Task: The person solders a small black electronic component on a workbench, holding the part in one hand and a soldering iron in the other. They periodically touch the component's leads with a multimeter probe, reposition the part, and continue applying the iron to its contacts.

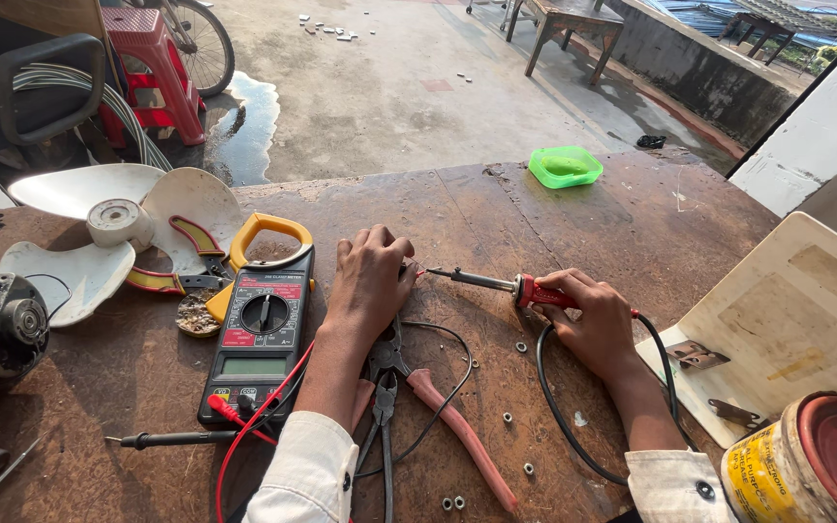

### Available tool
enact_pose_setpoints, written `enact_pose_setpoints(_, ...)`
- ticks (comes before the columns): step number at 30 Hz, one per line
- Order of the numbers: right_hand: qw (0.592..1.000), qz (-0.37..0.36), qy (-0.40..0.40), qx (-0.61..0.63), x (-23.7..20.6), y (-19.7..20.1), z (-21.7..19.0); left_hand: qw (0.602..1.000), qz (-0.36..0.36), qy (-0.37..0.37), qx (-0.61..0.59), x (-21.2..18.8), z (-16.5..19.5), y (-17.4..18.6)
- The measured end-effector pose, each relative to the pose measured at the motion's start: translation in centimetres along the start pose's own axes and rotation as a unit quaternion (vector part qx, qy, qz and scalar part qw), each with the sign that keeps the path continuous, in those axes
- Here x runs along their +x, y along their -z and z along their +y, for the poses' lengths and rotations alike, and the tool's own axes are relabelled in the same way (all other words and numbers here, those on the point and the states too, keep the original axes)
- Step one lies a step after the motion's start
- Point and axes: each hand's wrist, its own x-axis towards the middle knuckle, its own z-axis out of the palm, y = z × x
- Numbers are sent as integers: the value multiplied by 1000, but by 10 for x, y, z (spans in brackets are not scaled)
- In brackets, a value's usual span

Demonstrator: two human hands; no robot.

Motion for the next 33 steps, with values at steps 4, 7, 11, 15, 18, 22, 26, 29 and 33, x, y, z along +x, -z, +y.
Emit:
enact_pose_setpoints(4, 1000, 2, 6, -5, 0, 0, 1, 1000, -7, 0, 4, 0, 1, -2)
enact_pose_setpoints(7, 1000, -3, 9, 2, 0, 0, 2, 1000, -10, -4, 8, 1, 1, -2)
enact_pose_setpoints(11, 1000, -5, -6, 2, 0, -1, 2, 1000, -12, -7, 2, 1, 2, -3)
enact_pose_setpoints(15, 1000, 1, 16, 9, 1, -1, 3, 1000, -13, -13, 1, 1, 3, -2)
enact_pose_setpoints(18, 1000, 0, 14, 8, 1, -1, 3, 1000, -15, -15, 8, 1, 3, -3)
enact_pose_setpoints(22, 1000, -5, 4, 12, 1, -1, 3, 1000, -16, -18, 12, 2, 3, -3)
enact_pose_setpoints(26, 1000, 0, 6, 9, 1, 0, 2, 1000, -9, -16, 4, 2, 2, -4)
enact_pose_setpoints(29, 1000, 6, -13, 3, 1, 0, 1, 1000, 6, -7, -10, 2, 0, -2)
enact_pose_setpoints(33, 1000, 4, -16, 7, 1, 0, 2, 999, 20, -1, -25, 1, -2, -1)
